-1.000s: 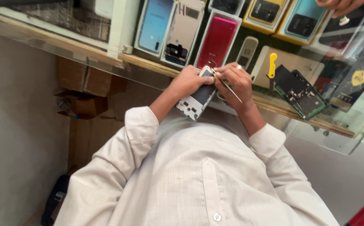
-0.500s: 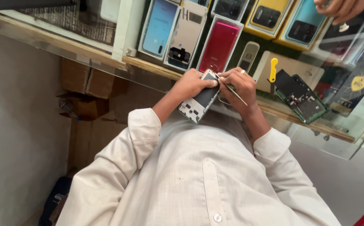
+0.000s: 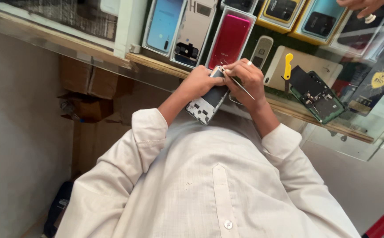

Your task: The person uses a metal spudger to pry and separate the screen assembly from the phone's frame. They work along the edges of the device, carefully lifting the display while holding the phone steady with the other hand.

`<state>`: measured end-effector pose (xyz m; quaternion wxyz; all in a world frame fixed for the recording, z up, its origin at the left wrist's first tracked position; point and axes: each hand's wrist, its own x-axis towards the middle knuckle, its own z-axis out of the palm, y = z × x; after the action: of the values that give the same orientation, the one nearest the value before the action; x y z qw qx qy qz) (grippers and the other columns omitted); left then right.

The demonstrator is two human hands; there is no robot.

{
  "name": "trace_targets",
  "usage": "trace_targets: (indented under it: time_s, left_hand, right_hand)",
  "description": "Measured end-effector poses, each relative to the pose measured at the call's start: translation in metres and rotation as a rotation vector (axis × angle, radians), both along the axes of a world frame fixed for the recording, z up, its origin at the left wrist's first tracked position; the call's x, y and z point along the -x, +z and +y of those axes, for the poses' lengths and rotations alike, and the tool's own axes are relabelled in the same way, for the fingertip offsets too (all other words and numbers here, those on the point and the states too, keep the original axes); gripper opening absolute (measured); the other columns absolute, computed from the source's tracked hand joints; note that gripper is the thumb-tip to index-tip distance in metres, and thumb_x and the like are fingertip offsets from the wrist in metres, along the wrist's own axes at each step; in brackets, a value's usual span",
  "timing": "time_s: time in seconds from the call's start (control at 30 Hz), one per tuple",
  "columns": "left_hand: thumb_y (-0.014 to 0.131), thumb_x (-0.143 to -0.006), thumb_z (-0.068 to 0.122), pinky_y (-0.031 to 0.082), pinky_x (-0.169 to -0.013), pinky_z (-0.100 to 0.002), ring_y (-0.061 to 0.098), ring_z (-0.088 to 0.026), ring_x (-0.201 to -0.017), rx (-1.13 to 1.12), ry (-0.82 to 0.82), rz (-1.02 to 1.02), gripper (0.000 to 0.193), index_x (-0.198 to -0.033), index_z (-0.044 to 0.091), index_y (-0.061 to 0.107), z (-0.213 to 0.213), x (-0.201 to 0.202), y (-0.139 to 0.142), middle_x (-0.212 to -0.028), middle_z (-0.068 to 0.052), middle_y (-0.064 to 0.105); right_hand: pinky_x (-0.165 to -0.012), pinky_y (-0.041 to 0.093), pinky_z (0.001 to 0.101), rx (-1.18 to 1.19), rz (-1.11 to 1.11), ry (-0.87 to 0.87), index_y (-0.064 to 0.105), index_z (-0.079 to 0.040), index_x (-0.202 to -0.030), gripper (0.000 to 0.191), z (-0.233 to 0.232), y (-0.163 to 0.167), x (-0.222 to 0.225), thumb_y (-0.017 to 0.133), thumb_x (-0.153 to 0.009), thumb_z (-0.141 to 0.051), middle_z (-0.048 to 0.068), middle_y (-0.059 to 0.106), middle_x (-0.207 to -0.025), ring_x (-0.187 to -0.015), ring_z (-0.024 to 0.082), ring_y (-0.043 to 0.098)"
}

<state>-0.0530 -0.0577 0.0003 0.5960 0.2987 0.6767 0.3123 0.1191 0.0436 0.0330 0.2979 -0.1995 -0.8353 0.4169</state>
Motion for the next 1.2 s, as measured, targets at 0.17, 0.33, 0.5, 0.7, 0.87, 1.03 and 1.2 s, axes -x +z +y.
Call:
trace_targets:
  time_s: [0.17, 0.33, 0.5, 0.7, 0.87, 1.03, 1.2]
  left_hand:
    - [0.077, -0.080, 0.033, 0.055, -0.058, -0.030, 0.069, -0.016, -0.057, -0.036, -0.043, 0.138, 0.035, -0.084, -0.001, 0.078, 0.003, 0.000, 0.002, -0.065, -0.010, 0.072]
    - [0.076, -0.083, 0.033, 0.056, -0.057, -0.031, 0.068, -0.014, -0.058, -0.035, 0.003, 0.037, 0.037, -0.080, -0.004, 0.076, 0.001, -0.001, 0.010, -0.065, -0.011, 0.070]
    - [0.075, -0.082, 0.032, 0.057, -0.057, -0.031, 0.070, -0.014, -0.056, -0.003, -0.013, -0.002, 0.036, -0.080, -0.004, 0.077, 0.004, 0.002, 0.015, -0.065, -0.010, 0.072]
    - [0.075, -0.082, 0.031, 0.057, -0.057, -0.031, 0.069, -0.015, -0.057, -0.004, -0.003, 0.048, 0.036, -0.080, -0.004, 0.076, 0.003, 0.001, 0.009, -0.065, -0.011, 0.071]
    - [0.074, -0.082, 0.032, 0.057, -0.056, -0.031, 0.070, -0.015, -0.056, 0.010, -0.006, 0.050, 0.036, -0.079, -0.004, 0.074, 0.005, 0.000, 0.008, -0.064, -0.011, 0.071]
    - [0.074, -0.082, 0.033, 0.056, -0.056, -0.031, 0.069, -0.015, -0.056, -0.007, -0.039, 0.044, 0.037, -0.079, -0.003, 0.074, 0.006, 0.003, 0.011, -0.063, -0.010, 0.069]
    - [0.074, -0.082, 0.032, 0.056, -0.057, -0.032, 0.068, -0.014, -0.056, -0.030, -0.065, 0.049, 0.037, -0.079, -0.004, 0.074, 0.005, 0.004, 0.004, -0.063, -0.011, 0.069]
  right_hand:
    - [-0.084, 0.058, 0.0360, 0.002, 0.042, -0.020, 0.063, 0.000, -0.085, 0.018, 0.000, 0.001, -0.002, 0.081, -0.081, 0.004, 0.013, 0.075, -0.099, -0.094, 0.027, 0.073]
    - [-0.079, 0.057, 0.0345, 0.080, 0.045, -0.054, 0.064, 0.002, -0.085, 0.016, -0.003, -0.001, 0.010, 0.079, -0.085, 0.007, 0.014, 0.075, -0.098, -0.090, 0.026, 0.072]
    - [-0.077, 0.057, 0.0339, 0.153, 0.064, -0.028, 0.064, 0.003, -0.085, 0.014, 0.001, -0.002, 0.010, 0.076, -0.084, 0.008, 0.014, 0.075, -0.096, -0.089, 0.025, 0.072]
    - [-0.076, 0.057, 0.0328, 0.093, 0.056, -0.114, 0.063, 0.003, -0.084, 0.016, -0.008, -0.002, 0.010, 0.078, -0.084, 0.008, 0.014, 0.074, -0.093, -0.086, 0.025, 0.072]
    - [-0.076, 0.058, 0.0319, 0.234, 0.072, -0.129, 0.065, 0.004, -0.088, 0.013, -0.010, -0.003, 0.013, 0.077, -0.086, 0.008, 0.015, 0.074, -0.097, -0.087, 0.022, 0.074]
    - [-0.079, 0.058, 0.0314, 0.228, 0.071, -0.083, 0.066, 0.004, -0.088, 0.013, -0.004, -0.003, 0.012, 0.079, -0.088, 0.007, 0.014, 0.075, -0.097, -0.090, 0.022, 0.074]
    - [-0.077, 0.057, 0.0321, 0.196, 0.072, -0.086, 0.065, 0.004, -0.087, 0.014, -0.006, -0.003, 0.012, 0.078, -0.086, 0.008, 0.015, 0.074, -0.096, -0.087, 0.023, 0.073]
